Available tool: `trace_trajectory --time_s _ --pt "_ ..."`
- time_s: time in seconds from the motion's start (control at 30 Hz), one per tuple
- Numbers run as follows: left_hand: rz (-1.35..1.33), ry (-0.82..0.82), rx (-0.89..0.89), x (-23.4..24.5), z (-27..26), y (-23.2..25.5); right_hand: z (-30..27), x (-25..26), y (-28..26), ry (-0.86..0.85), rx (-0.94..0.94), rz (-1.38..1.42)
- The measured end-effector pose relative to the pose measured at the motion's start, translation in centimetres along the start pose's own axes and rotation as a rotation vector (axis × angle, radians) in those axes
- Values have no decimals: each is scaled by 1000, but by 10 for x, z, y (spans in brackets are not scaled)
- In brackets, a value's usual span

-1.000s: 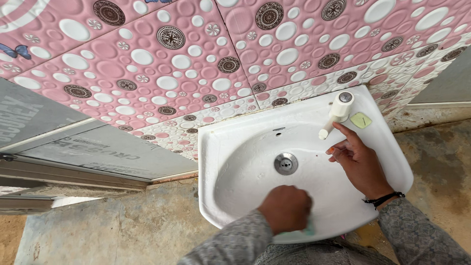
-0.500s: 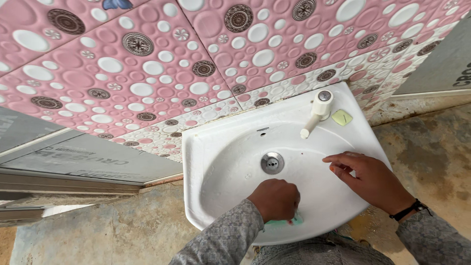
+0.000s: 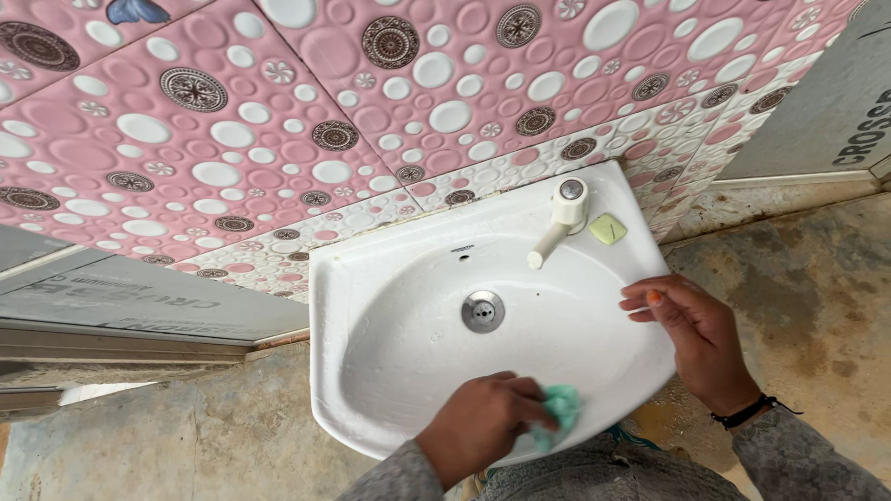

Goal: The person scrubs the interior of a white wall-mounted sink using a green sponge and a bar of soap. They repeatedly rub the basin and rim, then rinse the sponge under running water from the faucet before continuing to scrub.

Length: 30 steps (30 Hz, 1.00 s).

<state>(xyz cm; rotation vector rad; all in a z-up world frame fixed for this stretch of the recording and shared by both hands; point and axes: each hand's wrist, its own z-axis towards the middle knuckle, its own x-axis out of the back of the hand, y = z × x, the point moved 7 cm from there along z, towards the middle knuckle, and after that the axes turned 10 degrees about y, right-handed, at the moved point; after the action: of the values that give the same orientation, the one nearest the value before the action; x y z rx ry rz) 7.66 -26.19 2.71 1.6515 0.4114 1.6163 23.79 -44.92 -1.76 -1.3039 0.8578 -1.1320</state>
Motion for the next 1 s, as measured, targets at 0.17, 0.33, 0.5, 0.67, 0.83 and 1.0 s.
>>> trace_trajectory --time_s 0.17,0.33,0.5,0.67,0.83,1.0 --pt "207 -98 50 -8 19 13 1 -5 -4 -93 3 111" --pt "301 -12 58 -42 92 25 -2 -2 -21 -82 140 167" --pt "258 23 60 -45 94 22 -9 -1 -28 -76 171 241" --pt "314 -34 79 -40 80 14 -3 1 -23 -151 60 380" --pt "327 92 93 -58 131 5 -4 3 -13 -162 6 449" --pt "369 105 45 -60 134 9 -7 6 -12 -154 -33 468"
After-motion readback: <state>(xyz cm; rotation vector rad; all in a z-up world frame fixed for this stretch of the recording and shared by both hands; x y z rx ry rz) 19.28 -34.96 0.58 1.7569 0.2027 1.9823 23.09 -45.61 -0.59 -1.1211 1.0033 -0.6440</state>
